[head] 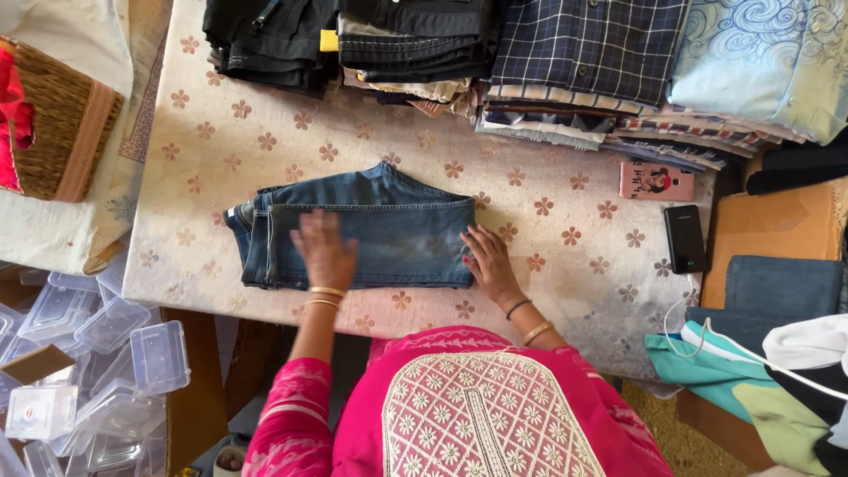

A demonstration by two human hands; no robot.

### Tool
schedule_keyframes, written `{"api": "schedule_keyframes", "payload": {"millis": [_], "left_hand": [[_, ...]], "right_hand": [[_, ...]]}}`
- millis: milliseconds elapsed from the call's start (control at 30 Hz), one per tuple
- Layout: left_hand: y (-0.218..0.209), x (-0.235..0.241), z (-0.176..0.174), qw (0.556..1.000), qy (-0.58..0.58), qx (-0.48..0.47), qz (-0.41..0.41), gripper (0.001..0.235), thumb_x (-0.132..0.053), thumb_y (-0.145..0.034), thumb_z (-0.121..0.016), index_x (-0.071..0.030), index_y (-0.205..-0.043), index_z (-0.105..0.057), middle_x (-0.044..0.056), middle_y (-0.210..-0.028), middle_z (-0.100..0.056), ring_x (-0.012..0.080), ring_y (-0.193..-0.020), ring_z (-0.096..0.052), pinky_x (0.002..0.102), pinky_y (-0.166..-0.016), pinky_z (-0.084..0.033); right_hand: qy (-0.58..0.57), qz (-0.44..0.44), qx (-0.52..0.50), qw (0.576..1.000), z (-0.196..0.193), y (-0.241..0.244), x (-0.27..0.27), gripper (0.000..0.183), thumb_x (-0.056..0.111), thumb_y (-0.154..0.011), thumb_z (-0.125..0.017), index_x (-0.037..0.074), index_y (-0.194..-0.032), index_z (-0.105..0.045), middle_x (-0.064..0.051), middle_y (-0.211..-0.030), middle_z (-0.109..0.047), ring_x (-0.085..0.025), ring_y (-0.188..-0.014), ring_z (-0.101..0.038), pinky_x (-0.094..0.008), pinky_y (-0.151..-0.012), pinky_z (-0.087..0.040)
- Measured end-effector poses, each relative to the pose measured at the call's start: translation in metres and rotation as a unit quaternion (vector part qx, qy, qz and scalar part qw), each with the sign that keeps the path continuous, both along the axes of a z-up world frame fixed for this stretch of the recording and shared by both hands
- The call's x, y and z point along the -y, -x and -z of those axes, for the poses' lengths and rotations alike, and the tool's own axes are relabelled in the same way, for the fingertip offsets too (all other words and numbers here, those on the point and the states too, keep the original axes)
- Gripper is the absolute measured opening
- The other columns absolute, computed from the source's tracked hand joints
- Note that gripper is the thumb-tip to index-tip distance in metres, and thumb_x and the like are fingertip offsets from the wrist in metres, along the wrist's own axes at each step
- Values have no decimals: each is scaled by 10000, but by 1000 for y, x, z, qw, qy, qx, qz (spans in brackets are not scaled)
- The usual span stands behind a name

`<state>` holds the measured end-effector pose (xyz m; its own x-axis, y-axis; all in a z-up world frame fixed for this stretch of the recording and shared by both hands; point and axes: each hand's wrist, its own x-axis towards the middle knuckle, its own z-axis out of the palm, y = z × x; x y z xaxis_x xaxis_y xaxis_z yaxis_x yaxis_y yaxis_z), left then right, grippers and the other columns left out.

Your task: Folding various articles of clothing, including black pants and blue jeans, on a table.

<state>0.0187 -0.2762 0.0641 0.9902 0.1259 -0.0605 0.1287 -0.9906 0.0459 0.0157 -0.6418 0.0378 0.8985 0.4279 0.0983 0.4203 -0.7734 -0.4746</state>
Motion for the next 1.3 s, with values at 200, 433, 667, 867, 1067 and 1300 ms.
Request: {"api": "schedule_keyframes", "payload": {"millis": [200,433,667,867,1067,1300], "left_hand": [[23,54,36,994,76,-2,83,806,-565,-979,-497,-152,-1627,-253,199,-1693,-148,450,-1566,-59,701,-1207,3],[23,52,41,992,85,10,89,808,-559,-975,-497,-147,-1631,-268,211,-1692,-171,460,-1560,-73,701,-1202,-1],[22,52,39,994,70,-8,89,809,-577,-976,-472,-150,-1629,-254,208,-1693,-145,454,-1558,-51,701,-1196,14],[22,53,39,994,68,-10,87,803,-574,-981,-470,-152,-1629,-254,204,-1695,-140,450,-1559,-50,698,-1198,19],[22,53,39,994,66,-8,87,805,-575,-978,-473,-152,-1627,-255,204,-1693,-139,451,-1558,-52,699,-1195,14],[23,51,39,993,74,2,95,808,-576,-978,-478,-148,-1627,-257,209,-1692,-148,453,-1556,-63,696,-1197,5]], "right_hand": [[156,-55,21,986,-3,-54,-4,706,552,-1033,-395,151,-1607,-315,-52,-1640,-335,-249,-1540,-249,-465,-1263,-223],[19,-2,16,1000,-12,-17,-5,591,571,-1026,-479,182,-1471,-469,-101,-1498,-474,-283,-1448,-390,-461,-1242,-311],[-26,-76,102,992,5,40,-19,560,510,-921,-648,136,-1330,-568,-113,-1307,-539,-306,-1300,-443,-490,-1127,-342],[-11,-31,95,995,-9,36,-28,510,119,-749,-773,170,-1232,-618,-68,-1195,-554,-278,-1219,-501,-482,-1087,-361],[29,43,118,992,12,43,-27,564,-97,-730,-687,212,-1197,-618,-5,-1176,-571,-240,-1221,-525,-420,-1087,-395],[-5,66,17,998,-31,52,-26,564,17,-656,-770,156,-1172,-588,-89,-1164,-495,-335,-1192,-477,-494,-1031,-373]]}}
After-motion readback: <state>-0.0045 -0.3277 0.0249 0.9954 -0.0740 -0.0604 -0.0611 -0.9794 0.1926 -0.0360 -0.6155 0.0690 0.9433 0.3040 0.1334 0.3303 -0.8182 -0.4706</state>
